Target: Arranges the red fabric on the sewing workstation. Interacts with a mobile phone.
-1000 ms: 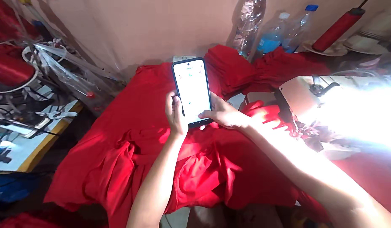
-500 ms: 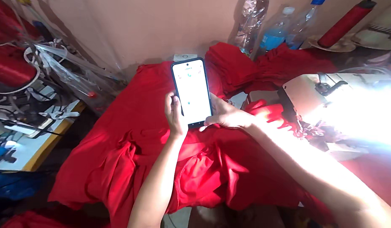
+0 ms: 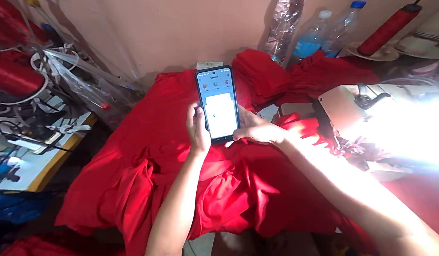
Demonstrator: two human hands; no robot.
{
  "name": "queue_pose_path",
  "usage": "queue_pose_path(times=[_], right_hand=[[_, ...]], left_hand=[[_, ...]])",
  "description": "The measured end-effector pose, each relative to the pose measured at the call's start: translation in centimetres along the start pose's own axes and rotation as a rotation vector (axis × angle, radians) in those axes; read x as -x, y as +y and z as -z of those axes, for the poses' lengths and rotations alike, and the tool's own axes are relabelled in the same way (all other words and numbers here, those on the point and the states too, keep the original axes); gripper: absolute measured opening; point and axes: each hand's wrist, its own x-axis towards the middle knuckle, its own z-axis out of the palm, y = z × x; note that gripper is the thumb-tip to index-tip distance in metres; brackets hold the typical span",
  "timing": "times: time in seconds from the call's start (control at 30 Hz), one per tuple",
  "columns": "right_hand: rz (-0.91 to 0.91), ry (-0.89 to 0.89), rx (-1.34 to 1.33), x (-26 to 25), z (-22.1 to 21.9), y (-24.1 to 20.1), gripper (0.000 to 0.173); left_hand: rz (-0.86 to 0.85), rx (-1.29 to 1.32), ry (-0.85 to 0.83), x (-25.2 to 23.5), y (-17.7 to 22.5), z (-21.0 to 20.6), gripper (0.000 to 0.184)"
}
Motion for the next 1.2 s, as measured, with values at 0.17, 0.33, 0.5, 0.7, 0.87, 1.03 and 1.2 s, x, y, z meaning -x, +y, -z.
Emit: queue_pose_path(times=[0.17, 0.33, 0.5, 0.7, 0.87, 1.03, 1.2], right_hand=[[0.016, 0.080, -0.050, -0.1, 0.3, 0.0, 0.078], [0.048, 0.161, -0.089, -0.1, 0.5, 0.0, 0.078], [0.040, 0.182, -0.103, -0.2, 0.6, 0.0, 0.075], [0.061, 0.153, -0.113, -0.4, 0.8, 0.2, 0.073], [0.055, 0.170, -0.114, -0.3, 0.6, 0.1, 0.072], [0.067, 0.168, -0.110, -0.3, 0.6, 0.1, 0.072], [0.059, 0.176, -0.116, -0.3, 0.6, 0.2, 0.075]], left_hand=[[0.102, -0.064, -0.270, -1.0, 0.6, 1.9, 0.049], [0.145, -0.097, -0.597, -1.6, 0.9, 3.0, 0.106], [0.144, -0.039, -0.664, -1.8, 0.4, 3.0, 0.110], [0.123, -0.061, -0.615, -1.5, 0.0, 2.8, 0.108], [0.115, -0.053, -0.620, -1.6, 0.0, 2.8, 0.111], [0.119, -0.043, -0.625, -1.6, 0.1, 2.8, 0.112], [0.129, -0.053, -0.611, -1.5, 0.1, 2.8, 0.112]])
